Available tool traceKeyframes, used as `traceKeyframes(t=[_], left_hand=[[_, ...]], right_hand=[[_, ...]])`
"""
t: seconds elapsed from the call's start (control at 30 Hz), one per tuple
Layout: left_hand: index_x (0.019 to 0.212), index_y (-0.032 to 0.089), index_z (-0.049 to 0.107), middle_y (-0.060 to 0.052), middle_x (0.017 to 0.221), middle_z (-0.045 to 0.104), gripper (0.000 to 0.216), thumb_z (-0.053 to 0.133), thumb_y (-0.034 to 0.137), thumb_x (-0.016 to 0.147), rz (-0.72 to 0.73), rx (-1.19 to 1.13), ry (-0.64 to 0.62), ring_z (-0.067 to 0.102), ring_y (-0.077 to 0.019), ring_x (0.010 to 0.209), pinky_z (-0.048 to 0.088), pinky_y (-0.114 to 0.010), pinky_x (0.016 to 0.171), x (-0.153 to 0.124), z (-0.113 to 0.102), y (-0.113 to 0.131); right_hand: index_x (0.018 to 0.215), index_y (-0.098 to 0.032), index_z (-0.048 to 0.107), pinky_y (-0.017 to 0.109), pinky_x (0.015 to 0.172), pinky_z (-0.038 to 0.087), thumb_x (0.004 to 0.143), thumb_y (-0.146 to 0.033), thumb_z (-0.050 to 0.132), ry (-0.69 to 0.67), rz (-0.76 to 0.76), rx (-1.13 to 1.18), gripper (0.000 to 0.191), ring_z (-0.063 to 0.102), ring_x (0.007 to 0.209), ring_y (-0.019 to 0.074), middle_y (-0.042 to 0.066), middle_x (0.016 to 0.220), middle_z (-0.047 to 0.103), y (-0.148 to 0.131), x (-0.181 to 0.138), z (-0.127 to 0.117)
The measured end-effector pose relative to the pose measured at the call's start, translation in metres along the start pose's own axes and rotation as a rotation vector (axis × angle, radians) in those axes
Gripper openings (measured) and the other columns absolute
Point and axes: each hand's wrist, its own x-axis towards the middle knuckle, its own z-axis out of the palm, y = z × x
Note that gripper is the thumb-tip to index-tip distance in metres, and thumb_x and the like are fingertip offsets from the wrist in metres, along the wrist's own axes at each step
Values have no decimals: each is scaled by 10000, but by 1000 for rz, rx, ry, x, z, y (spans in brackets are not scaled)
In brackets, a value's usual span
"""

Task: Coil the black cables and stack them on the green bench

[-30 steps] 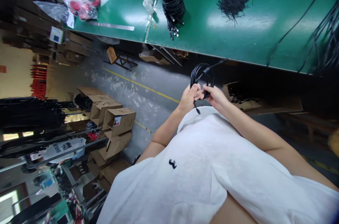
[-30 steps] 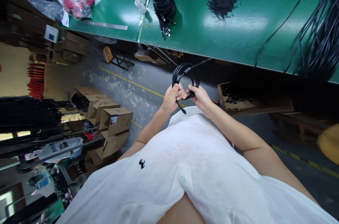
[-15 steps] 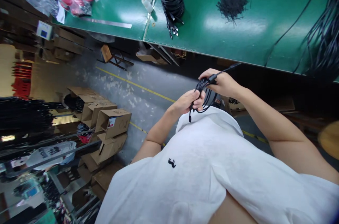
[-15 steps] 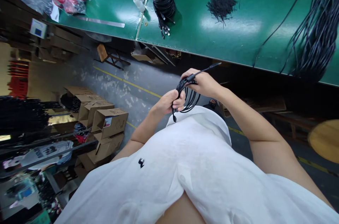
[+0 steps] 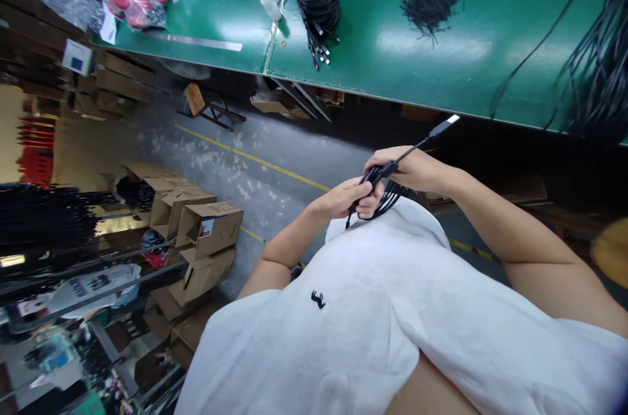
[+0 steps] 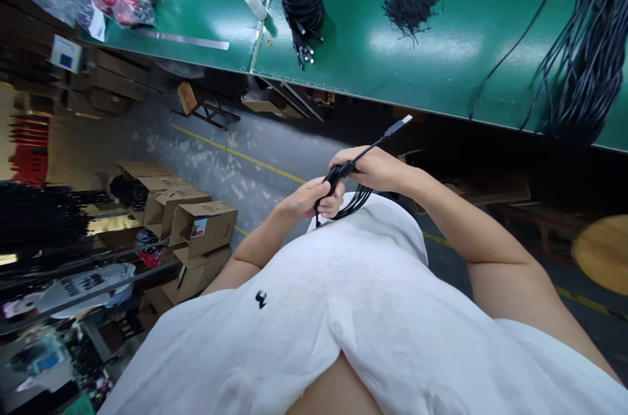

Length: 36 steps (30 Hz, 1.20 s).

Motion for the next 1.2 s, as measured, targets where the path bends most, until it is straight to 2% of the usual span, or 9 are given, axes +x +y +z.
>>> traceKeyframes(t=[0.13, 0.23, 0.37, 0.53, 0.67, 0.77, 0.97, 1.1, 1.2], left_hand=[[915, 132, 646, 32, 629, 510, 517, 790, 597, 741, -2, 150, -27, 529, -107, 584, 537, -330, 732, -9, -10, 3], [874, 132, 640, 15, 650, 535, 446, 812, 525, 751, 5, 232, -46, 542, -113, 625, 509, -303, 712, -16, -14, 3], [795, 172, 559, 43, 617, 498, 468, 806, 565, 734, 177, 131, 148, 494, -90, 533, 466, -273, 597, -16, -13, 0], [873, 186, 547, 68, 641, 501, 266, 700, 403, 891, 391, 57, 454, 528, -66, 570, 513, -257, 747, 9, -17, -8], [881, 183, 527, 79, 644, 471, 204, 596, 353, 970, 441, -70, 626, 508, -48, 586, 495, -213, 724, 25, -17, -17], [833, 186, 494, 91, 612, 403, 281, 594, 409, 971, 396, -168, 660, 435, -36, 523, 451, -180, 608, 25, -15, -17], [765, 186, 453, 112, 560, 292, 360, 642, 440, 936, 237, -186, 545, 287, -16, 411, 308, -140, 432, 12, -17, -6], [761, 175, 482, 113, 553, 327, 365, 698, 439, 893, 26, -100, 367, 297, -16, 398, 323, -139, 415, 2, -24, -6], [793, 159, 533, 107, 560, 366, 388, 757, 474, 831, -21, -52, 246, 339, -21, 420, 379, -154, 443, -7, -30, -11]], right_hand=[[937, -188, 704, 267, 718, 451, 855, -201, 500, -29, 71, 106, 220, 636, 785, 157, 32, 851, 713, -6, -1, 1], [895, -186, 718, 266, 693, 454, 817, -230, 584, 13, 150, 243, 162, 630, 752, 155, 21, 823, 713, -1, -3, 10], [782, -184, 654, 274, 649, 486, 702, -305, 744, 422, 415, 624, 170, 540, 603, 116, -27, 638, 600, 18, -4, 39], [738, -210, 491, 253, 615, 548, 578, -391, 880, 807, 671, 1213, 458, 447, 541, 65, -85, 595, 445, 39, 5, 84], [711, -214, 359, 128, 397, 347, 614, -332, 881, 947, 725, 1349, 545, 264, 453, 19, -112, 564, 299, 45, 13, 96], [732, -219, 338, 129, 350, 245, 661, -371, 852, 920, 647, 1285, 540, 203, 434, 22, -116, 566, 244, 45, 11, 99], [1065, -237, 556, 271, 588, 519, 676, -352, 780, 777, 507, 535, 463, 568, 629, 124, -31, 830, 610, 46, 3, 80], [1002, -193, 650, 330, 793, 501, 745, -262, 667, 443, 306, -111, 267, 641, 890, 213, 73, 1040, 693, 42, 1, 53], [868, -180, 636, 314, 732, 475, 805, -243, 558, 268, 315, -171, 119, 642, 791, 202, 69, 894, 698, 33, -8, 53]])
